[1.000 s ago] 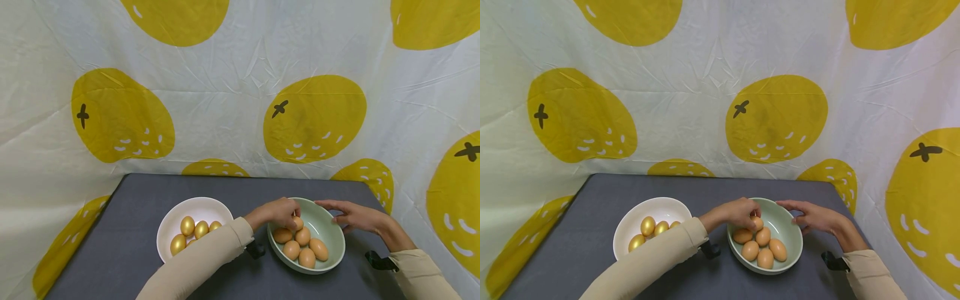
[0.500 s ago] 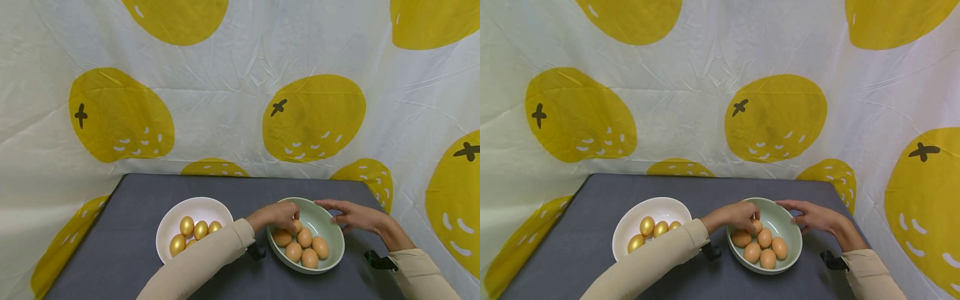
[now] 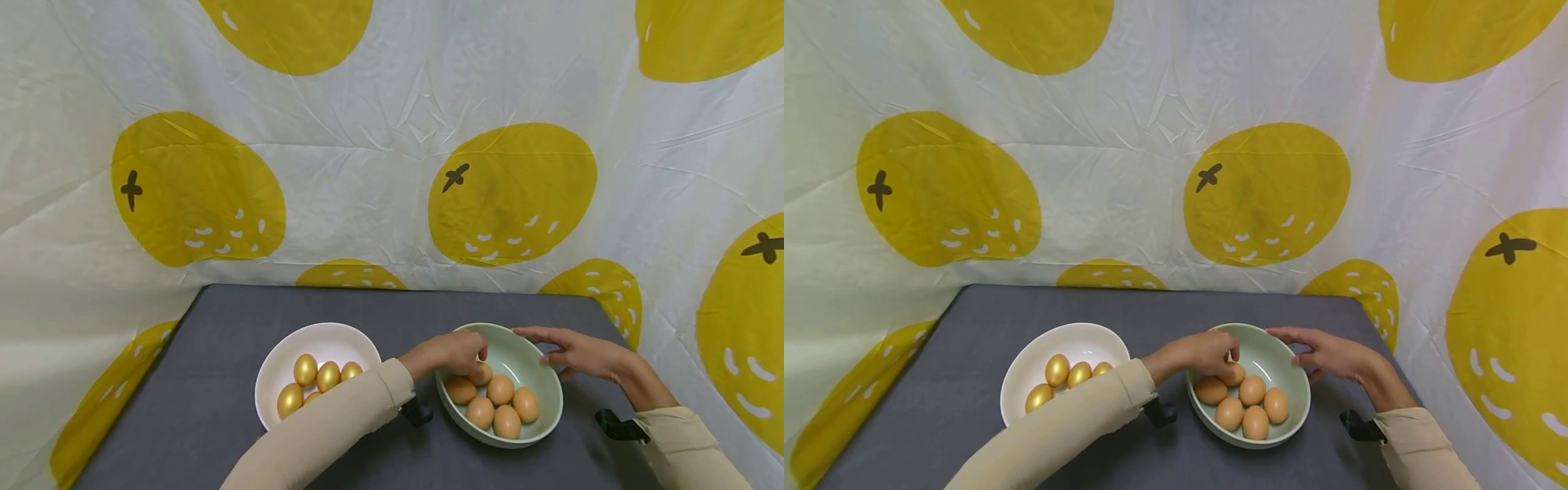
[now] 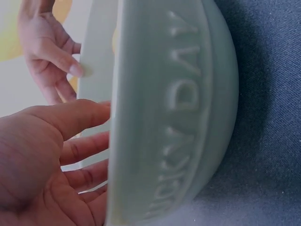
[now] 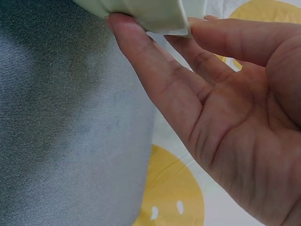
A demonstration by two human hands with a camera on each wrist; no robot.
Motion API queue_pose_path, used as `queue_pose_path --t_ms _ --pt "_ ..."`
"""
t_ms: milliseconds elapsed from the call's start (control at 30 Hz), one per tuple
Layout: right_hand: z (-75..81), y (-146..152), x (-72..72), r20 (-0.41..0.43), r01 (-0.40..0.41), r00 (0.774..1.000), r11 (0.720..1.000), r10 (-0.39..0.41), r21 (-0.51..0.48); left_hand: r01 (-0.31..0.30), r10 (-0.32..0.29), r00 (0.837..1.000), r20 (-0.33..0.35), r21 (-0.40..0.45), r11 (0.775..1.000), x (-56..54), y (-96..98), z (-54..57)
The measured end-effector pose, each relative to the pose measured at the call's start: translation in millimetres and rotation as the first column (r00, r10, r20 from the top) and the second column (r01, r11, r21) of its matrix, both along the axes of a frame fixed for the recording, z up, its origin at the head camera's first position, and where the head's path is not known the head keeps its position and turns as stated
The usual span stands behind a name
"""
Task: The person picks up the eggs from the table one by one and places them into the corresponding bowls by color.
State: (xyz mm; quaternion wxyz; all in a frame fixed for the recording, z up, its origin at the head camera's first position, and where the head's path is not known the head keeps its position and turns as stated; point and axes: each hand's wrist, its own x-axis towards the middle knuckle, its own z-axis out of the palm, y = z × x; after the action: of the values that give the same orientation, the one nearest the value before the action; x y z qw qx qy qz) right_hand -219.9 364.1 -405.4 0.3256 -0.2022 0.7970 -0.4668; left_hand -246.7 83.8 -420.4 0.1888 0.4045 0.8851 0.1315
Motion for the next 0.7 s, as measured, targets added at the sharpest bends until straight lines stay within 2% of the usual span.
queue_pose_path --t_ms 200,433,567,700 --pt "0.9 -1 -2.6 0.002 0.003 1.000 1.000 -0.003 0.014 0.012 -0.015 0.999 0.047 0.054 0.998 -5.0 -12.3 6.6" --pt "5.3 -8 -5.8 0.005 0.012 1.000 0.999 -0.013 0.034 0.083 -0.097 0.992 0.081 0.158 0.984 -12.0 -35.7 16.5" --pt "9.9 -18 -7.9 -0.117 0.016 0.993 0.994 -0.003 0.111 0.074 -0.101 0.989 0.108 0.232 0.970 -14.1 -52.6 23.8" --pt "17.8 -32 -7.8 -0.266 0.041 0.964 0.983 0.008 0.179 0.039 -0.072 0.992 0.108 0.284 0.958 -17.0 -71.1 32.1"
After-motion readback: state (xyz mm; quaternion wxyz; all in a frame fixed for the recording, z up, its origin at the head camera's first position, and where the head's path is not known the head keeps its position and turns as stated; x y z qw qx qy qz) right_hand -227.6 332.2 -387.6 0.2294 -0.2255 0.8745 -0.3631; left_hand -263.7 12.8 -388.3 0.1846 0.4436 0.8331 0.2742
